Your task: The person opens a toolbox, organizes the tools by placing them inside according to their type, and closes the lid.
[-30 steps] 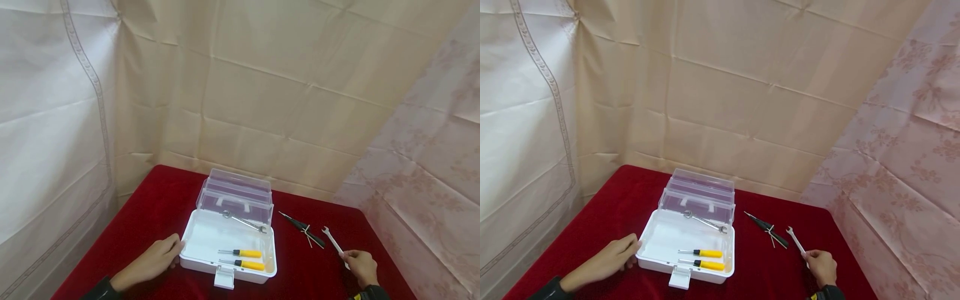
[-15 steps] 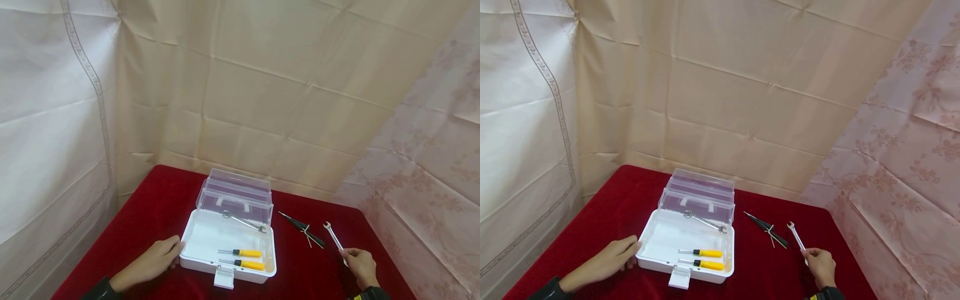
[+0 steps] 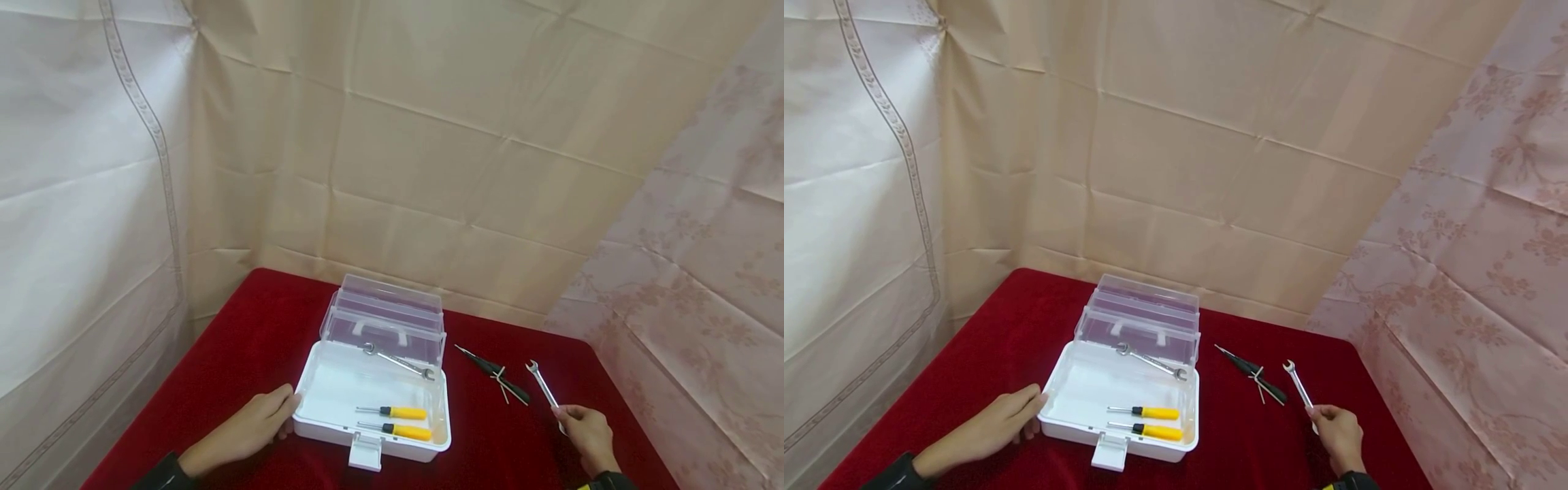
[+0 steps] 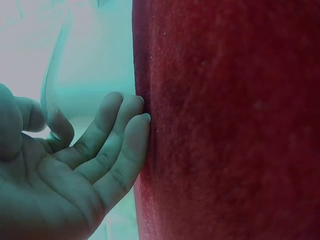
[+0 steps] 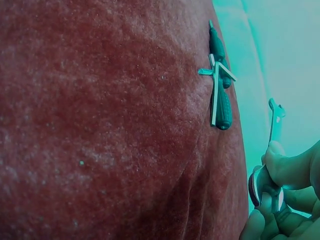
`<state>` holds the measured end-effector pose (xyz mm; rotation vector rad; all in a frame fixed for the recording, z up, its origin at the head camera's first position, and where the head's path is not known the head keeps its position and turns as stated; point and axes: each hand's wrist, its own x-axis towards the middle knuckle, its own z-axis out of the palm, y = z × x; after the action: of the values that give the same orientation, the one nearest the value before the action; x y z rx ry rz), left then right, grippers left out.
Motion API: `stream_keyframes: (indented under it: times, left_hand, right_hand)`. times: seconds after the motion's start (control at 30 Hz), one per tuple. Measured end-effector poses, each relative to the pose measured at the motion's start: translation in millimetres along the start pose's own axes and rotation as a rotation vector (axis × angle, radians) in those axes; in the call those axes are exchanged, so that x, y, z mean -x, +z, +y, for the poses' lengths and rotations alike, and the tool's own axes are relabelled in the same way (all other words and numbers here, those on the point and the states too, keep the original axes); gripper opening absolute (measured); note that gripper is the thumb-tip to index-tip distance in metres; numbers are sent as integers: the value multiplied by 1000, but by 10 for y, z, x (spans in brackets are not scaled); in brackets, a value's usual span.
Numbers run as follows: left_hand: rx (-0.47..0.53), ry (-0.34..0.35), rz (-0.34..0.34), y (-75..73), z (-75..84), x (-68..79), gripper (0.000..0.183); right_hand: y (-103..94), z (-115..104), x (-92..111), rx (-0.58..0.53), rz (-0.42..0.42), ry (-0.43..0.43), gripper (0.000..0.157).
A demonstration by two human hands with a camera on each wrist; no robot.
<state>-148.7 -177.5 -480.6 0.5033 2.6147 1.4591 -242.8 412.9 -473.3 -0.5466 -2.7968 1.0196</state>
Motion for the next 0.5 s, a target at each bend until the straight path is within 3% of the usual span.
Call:
stream_keyframes:
  times: [0.5]
  left_hand:
    - [12, -6, -6, 10, 18, 13, 27]
  right_hand:
    - [32, -110, 63, -39, -38, 20, 56]
